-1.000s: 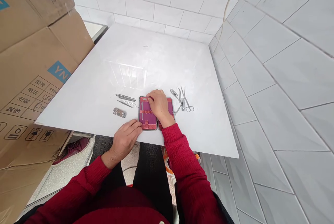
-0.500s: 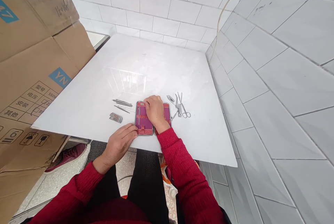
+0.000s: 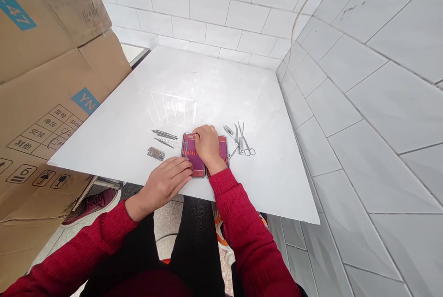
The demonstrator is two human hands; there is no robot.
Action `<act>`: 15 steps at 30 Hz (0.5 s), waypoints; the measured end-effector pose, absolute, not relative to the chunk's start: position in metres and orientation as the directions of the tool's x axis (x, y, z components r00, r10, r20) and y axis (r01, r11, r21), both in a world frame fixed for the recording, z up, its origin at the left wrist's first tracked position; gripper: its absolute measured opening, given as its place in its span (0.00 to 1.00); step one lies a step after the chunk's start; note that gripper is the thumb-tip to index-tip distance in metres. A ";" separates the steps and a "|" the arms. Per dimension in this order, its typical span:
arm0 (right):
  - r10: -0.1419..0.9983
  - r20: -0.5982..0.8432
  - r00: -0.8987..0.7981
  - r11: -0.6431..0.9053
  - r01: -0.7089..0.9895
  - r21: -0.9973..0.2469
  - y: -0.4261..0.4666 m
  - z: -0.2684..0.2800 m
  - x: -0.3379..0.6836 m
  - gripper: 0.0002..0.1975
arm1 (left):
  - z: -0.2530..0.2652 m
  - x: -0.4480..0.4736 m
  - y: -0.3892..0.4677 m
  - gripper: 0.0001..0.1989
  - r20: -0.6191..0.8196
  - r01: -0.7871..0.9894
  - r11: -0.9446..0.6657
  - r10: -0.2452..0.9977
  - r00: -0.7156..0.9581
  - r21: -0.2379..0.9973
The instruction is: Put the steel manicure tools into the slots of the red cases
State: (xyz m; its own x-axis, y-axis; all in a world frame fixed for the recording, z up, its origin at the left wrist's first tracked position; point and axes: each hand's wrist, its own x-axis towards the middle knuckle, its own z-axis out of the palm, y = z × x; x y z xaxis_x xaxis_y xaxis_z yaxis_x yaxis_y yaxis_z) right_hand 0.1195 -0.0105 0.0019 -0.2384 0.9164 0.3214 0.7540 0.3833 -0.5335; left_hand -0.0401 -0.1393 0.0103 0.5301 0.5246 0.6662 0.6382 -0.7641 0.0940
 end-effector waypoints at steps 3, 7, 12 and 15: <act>0.915 0.322 -0.241 0.387 0.747 -0.541 -0.010 -0.001 0.121 0.14 | 0.017 -0.006 -0.146 0.10 0.597 0.448 -0.894 0.369 0.712 0.018; 0.911 0.333 -0.246 0.397 0.743 -0.538 -0.010 -0.004 0.122 0.14 | 0.004 0.040 -0.172 0.12 0.555 0.123 -0.984 0.033 0.831 -0.125; 0.904 0.360 -0.229 0.402 0.739 -0.540 -0.010 -0.009 0.122 0.14 | -0.032 0.078 -0.209 0.11 0.460 -0.239 -0.967 -0.254 0.851 -0.093; 0.893 0.390 -0.223 0.419 0.726 -0.545 -0.010 -0.011 0.122 0.14 | -0.046 0.087 -0.210 0.20 0.179 -0.315 -0.949 -0.309 0.934 0.005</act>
State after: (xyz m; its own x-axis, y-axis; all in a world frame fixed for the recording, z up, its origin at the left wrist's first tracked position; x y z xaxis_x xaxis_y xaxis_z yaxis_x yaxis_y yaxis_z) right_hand 0.1221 -0.0096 -0.0110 -0.2233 0.8933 0.3901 0.7260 0.4194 -0.5450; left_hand 0.0865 -0.2100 -0.0464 0.9339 -0.3093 0.1791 -0.3152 -0.9490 0.0045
